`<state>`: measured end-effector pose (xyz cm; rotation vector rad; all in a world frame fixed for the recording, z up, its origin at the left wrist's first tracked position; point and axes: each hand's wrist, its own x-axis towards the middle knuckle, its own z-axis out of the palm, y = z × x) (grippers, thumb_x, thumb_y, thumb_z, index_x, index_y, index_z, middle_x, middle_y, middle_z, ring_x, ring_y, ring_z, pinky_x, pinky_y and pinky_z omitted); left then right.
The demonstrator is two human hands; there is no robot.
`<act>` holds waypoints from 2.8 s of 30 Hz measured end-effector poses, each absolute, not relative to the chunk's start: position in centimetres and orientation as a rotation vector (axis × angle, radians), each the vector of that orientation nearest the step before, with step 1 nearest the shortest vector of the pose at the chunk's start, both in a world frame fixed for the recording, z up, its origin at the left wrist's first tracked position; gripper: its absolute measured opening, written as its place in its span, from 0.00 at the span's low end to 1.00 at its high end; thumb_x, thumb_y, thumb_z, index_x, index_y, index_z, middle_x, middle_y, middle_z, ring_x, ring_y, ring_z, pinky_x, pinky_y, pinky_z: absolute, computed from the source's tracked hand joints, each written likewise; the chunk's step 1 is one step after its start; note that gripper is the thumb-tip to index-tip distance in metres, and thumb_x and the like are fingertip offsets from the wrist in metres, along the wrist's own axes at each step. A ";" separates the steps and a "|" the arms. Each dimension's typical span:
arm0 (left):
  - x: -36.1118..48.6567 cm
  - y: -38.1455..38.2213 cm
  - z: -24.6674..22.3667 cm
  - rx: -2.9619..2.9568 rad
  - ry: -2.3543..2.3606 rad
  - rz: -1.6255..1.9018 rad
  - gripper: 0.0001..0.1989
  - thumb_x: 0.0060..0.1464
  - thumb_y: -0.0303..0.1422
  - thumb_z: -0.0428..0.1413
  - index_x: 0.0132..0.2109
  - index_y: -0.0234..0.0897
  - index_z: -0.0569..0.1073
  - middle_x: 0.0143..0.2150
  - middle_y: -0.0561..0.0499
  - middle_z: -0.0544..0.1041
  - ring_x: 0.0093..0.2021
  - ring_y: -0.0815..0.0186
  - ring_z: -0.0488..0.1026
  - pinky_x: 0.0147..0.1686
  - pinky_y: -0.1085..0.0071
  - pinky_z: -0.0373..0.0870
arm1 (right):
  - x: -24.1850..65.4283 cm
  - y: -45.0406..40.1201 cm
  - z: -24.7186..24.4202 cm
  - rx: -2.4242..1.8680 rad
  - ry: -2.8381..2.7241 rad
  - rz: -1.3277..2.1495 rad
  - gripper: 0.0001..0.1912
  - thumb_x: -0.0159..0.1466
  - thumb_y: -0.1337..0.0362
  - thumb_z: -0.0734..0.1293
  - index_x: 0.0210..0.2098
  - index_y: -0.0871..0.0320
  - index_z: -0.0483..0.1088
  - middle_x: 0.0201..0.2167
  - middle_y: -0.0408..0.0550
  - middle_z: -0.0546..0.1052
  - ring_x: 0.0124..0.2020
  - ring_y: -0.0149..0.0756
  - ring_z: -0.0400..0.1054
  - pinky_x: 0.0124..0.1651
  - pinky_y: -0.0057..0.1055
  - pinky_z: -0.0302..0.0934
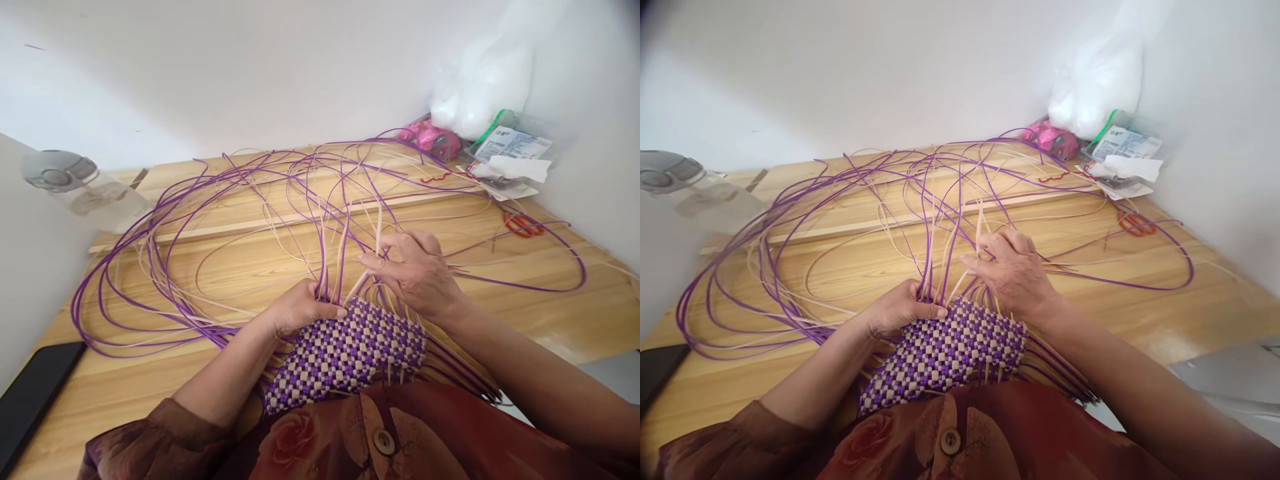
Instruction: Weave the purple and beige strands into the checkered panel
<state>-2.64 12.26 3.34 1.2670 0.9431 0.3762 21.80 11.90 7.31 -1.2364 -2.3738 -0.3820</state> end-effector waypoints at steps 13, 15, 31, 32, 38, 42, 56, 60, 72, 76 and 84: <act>-2.3 11.1 3.2 1.088 1.040 0.501 0.15 0.36 0.38 0.68 0.29 0.33 0.76 0.26 0.52 0.75 0.26 0.70 0.68 0.31 0.73 0.63 | 18.2 7.2 8.6 -1.599 -1.756 1.801 0.21 0.70 0.59 0.50 0.59 0.56 0.57 0.24 0.43 0.73 0.19 0.30 0.68 0.21 0.24 0.58; -2.3 11.1 3.3 1.097 1.001 0.511 0.15 0.36 0.37 0.68 0.30 0.32 0.77 0.27 0.51 0.76 0.28 0.69 0.69 0.33 0.72 0.64 | 17.0 6.6 8.5 -1.565 -1.505 1.999 0.23 0.70 0.63 0.50 0.63 0.54 0.48 0.25 0.43 0.73 0.20 0.30 0.70 0.21 0.22 0.60; -1.5 10.9 3.1 1.134 1.071 0.516 0.16 0.33 0.36 0.69 0.30 0.30 0.76 0.27 0.51 0.74 0.28 0.69 0.67 0.32 0.71 0.62 | 16.9 6.1 7.9 -1.557 -1.807 1.756 0.31 0.67 0.64 0.56 0.68 0.54 0.46 0.28 0.47 0.76 0.28 0.37 0.73 0.32 0.33 0.66; -1.5 10.8 3.1 1.150 1.083 0.523 0.16 0.33 0.35 0.69 0.29 0.30 0.76 0.26 0.51 0.74 0.28 0.69 0.67 0.31 0.71 0.62 | 17.4 6.9 8.0 -1.558 -2.017 1.418 0.26 0.66 0.64 0.57 0.64 0.55 0.56 0.29 0.49 0.76 0.31 0.38 0.73 0.35 0.34 0.66; -1.5 10.8 3.3 1.185 1.081 0.578 0.14 0.34 0.34 0.68 0.28 0.32 0.74 0.26 0.53 0.72 0.28 0.70 0.66 0.32 0.72 0.62 | 18.9 11.6 6.7 -1.133 -2.527 0.404 0.13 0.66 0.67 0.59 0.44 0.58 0.74 0.42 0.52 0.72 0.44 0.37 0.65 0.47 0.33 0.59; -1.6 10.9 3.3 1.224 1.084 0.541 0.13 0.36 0.35 0.67 0.29 0.32 0.75 0.27 0.52 0.73 0.28 0.69 0.67 0.31 0.72 0.62 | 19.7 12.1 7.0 -1.000 -2.728 0.290 0.12 0.66 0.67 0.60 0.30 0.60 0.73 0.33 0.50 0.72 0.39 0.37 0.61 0.46 0.35 0.54; -1.5 10.8 3.3 1.195 1.078 0.567 0.14 0.34 0.35 0.68 0.29 0.32 0.76 0.28 0.53 0.75 0.29 0.70 0.68 0.34 0.72 0.64 | 18.3 12.8 6.0 -1.254 -2.452 0.563 0.07 0.64 0.67 0.62 0.33 0.60 0.71 0.29 0.45 0.74 0.32 0.31 0.65 0.36 0.27 0.52; -1.5 10.9 3.4 1.157 1.091 0.540 0.14 0.33 0.35 0.68 0.29 0.32 0.76 0.26 0.53 0.75 0.27 0.70 0.68 0.32 0.71 0.63 | 19.2 10.4 7.8 -1.394 -2.572 0.596 0.09 0.65 0.65 0.60 0.31 0.59 0.69 0.28 0.46 0.74 0.31 0.32 0.65 0.35 0.28 0.51; -1.0 10.4 3.7 1.116 1.138 0.661 0.16 0.33 0.36 0.68 0.29 0.32 0.74 0.25 0.53 0.74 0.26 0.70 0.68 0.29 0.72 0.63 | 18.6 8.2 8.0 -1.621 -2.167 1.196 0.08 0.63 0.61 0.61 0.37 0.57 0.67 0.23 0.41 0.72 0.23 0.29 0.65 0.27 0.25 0.52; -1.0 10.6 3.5 1.184 1.151 0.620 0.12 0.37 0.36 0.65 0.26 0.33 0.73 0.24 0.53 0.73 0.25 0.71 0.66 0.28 0.73 0.61 | 18.2 8.0 7.3 -1.705 -2.037 1.217 0.12 0.64 0.56 0.59 0.36 0.58 0.67 0.21 0.40 0.70 0.20 0.28 0.62 0.25 0.26 0.50; -0.7 11.2 3.2 1.271 1.170 0.478 0.09 0.39 0.36 0.62 0.25 0.34 0.73 0.24 0.53 0.72 0.26 0.68 0.66 0.29 0.72 0.61 | 17.8 7.4 4.6 -1.656 -2.103 0.988 0.16 0.61 0.61 0.59 0.18 0.59 0.57 0.17 0.39 0.61 0.22 0.27 0.55 0.26 0.26 0.45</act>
